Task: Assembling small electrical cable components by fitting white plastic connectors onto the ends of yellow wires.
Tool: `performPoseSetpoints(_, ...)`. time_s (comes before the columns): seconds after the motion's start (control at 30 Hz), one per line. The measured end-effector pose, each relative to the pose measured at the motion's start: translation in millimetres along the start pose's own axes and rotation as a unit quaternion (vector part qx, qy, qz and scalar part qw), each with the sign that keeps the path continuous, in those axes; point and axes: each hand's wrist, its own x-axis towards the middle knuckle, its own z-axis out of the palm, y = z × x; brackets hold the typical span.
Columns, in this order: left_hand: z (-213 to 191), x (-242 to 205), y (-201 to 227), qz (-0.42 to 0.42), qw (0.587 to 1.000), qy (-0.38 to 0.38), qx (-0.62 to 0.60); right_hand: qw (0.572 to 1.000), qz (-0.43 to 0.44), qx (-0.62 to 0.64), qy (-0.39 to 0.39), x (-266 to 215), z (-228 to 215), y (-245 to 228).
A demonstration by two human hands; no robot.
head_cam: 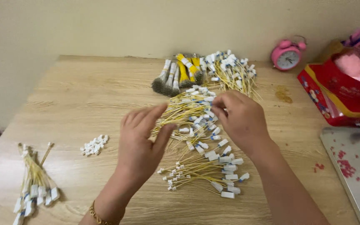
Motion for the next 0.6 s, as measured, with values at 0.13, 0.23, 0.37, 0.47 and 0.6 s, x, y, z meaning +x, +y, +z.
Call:
performPoseSetpoints(0.13,2,14,17,0.006,0.997,-0.066,-0.037,0.990,-0.118,0.079,0.009,9,-30,-41)
performPoseSetpoints(0.23,0,14,24,-0.053,0.982,-0.122,-0.136,0.978,-0.178,0.091,0.066,12,-52,-62)
performPoseSetpoints(0.37,-2,5,11,-0.117,0.971,-0.135,-0.157,0.983,-0.116,0.141,0.004,11,-59,-44)
performPoseSetpoints(0.47,-8,-6,-15,-0.141,0.972,-0.142,-0.124,0.986,-0.066,0.152,-0.015,15,-75,-34)
performPoseSetpoints(0.6,-1,-18,-28,-0.160,0.971,-0.130,-0.122,0.988,-0.061,0.132,-0.060,10,-62,-32)
